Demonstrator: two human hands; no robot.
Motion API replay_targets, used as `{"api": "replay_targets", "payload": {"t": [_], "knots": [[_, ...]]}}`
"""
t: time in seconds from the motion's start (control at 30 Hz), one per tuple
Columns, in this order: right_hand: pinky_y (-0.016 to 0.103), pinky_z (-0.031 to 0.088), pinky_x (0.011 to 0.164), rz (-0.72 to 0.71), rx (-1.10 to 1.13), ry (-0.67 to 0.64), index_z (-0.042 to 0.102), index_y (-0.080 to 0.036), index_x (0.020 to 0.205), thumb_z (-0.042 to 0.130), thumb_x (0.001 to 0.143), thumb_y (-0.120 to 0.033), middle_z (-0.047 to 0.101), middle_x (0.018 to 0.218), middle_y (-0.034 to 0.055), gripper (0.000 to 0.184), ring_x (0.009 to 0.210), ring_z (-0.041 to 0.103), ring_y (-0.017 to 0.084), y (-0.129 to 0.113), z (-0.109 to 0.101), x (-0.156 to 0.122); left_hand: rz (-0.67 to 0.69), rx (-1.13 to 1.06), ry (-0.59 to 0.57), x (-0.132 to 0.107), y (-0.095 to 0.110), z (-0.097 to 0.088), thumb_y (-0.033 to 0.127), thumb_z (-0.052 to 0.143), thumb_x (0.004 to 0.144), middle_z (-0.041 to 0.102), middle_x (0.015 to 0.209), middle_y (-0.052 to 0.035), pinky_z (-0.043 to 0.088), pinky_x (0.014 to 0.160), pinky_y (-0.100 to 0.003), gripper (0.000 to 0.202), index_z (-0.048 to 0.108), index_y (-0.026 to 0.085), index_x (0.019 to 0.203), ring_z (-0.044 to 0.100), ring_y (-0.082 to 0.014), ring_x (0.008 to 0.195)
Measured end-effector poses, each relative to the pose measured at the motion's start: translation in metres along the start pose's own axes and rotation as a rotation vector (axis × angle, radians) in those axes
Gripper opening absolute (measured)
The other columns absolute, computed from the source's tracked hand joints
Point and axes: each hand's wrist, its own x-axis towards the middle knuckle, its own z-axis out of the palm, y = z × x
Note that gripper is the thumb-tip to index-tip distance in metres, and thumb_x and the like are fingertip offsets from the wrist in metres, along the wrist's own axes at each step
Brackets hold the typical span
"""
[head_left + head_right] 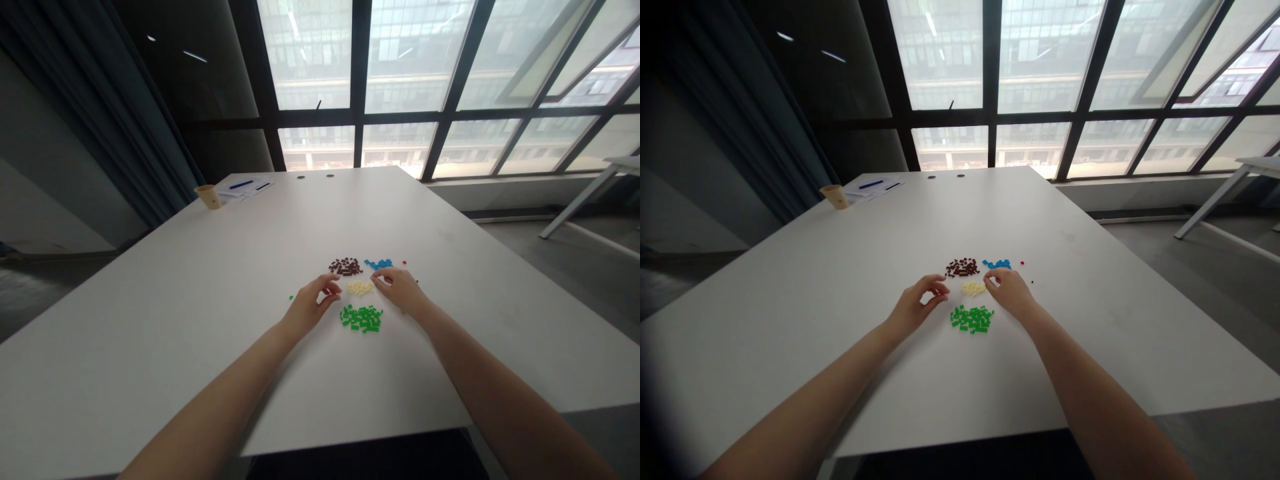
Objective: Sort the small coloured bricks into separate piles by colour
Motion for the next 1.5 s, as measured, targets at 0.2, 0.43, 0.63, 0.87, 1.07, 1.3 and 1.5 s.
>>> {"api": "replay_targets", "payload": {"t": [0.2,0.43,0.63,0.87,1.07,1.3,1.5], "knots": [[0.024,0.040,0.061,-0.010,0.021,-0.024,0.068,-0.019,0.082,0.049,0.075,-0.027,0.062,0.072,0.0029,0.022,0.064,0.052,0.013,0.001,0.002,-0.002,0.063,0.099,-0.015,0.000,-0.003,-0.003,0.030,0.055,0.078,0.065,0.086,-0.0016,0.048,0.074,-0.027,0.029,0.049,0.024,0.106,0.059,-0.0128,0.078],[0.024,0.040,0.061,-0.106,0.078,0.010,0.066,-0.018,0.081,0.049,0.077,-0.025,0.063,0.075,0.0035,0.019,0.061,0.052,0.012,-0.004,0.000,-0.003,-0.013,-0.040,-0.024,0.000,0.001,-0.002,0.031,0.055,0.078,0.066,0.083,-0.0022,0.048,0.071,-0.027,0.032,0.045,0.023,0.108,0.061,-0.0138,0.077],[0.026,0.040,0.068,-0.444,0.082,0.078,0.064,-0.020,0.089,0.051,0.081,-0.024,0.060,0.072,0.0027,0.016,0.067,0.052,0.013,-0.025,-0.001,-0.012,-0.047,-0.132,-0.047,0.000,0.000,-0.001,0.030,0.054,0.079,0.066,0.084,-0.0025,0.047,0.072,-0.028,0.034,0.042,0.024,0.110,0.061,-0.0144,0.078],[0.028,0.038,0.071,-0.663,-0.043,0.074,0.065,-0.022,0.084,0.053,0.082,-0.028,0.053,0.065,0.0010,0.014,0.066,0.048,0.014,-0.043,0.008,-0.021,-0.059,-0.219,-0.105,0.000,0.000,0.002,0.027,0.055,0.078,0.065,0.082,-0.0025,0.047,0.072,-0.028,0.038,0.042,0.023,0.114,0.061,-0.0140,0.076],[0.026,0.038,0.070,-0.672,-0.036,0.058,0.063,-0.020,0.077,0.052,0.083,-0.024,0.054,0.066,0.0013,0.013,0.067,0.049,0.013,-0.043,0.014,-0.020,-0.101,-0.353,-0.173,0.000,-0.002,0.004,0.023,0.056,0.076,0.066,0.082,-0.0023,0.047,0.074,-0.029,0.040,0.041,0.022,0.113,0.061,-0.0136,0.076],[0.026,0.037,0.067,-0.638,-0.038,0.036,0.061,-0.020,0.077,0.051,0.081,-0.021,0.055,0.066,0.0015,0.011,0.067,0.050,0.014,-0.041,0.014,-0.019,-0.175,-0.538,-0.194,0.002,-0.006,0.008,0.026,0.061,0.074,0.067,0.088,-0.0060,0.047,0.078,-0.033,0.048,0.038,0.022,0.115,0.062,-0.0161,0.082],[0.023,0.037,0.065,-0.255,-0.079,0.022,0.063,-0.019,0.076,0.049,0.077,-0.018,0.057,0.072,0.0017,0.014,0.065,0.050,0.012,-0.004,-0.015,-0.002,-0.217,-0.418,-0.106,0.005,-0.010,0.002,0.030,0.059,0.074,0.066,0.091,-0.0058,0.046,0.079,-0.032,0.047,0.038,0.023,0.116,0.061,-0.0152,0.084]]}}
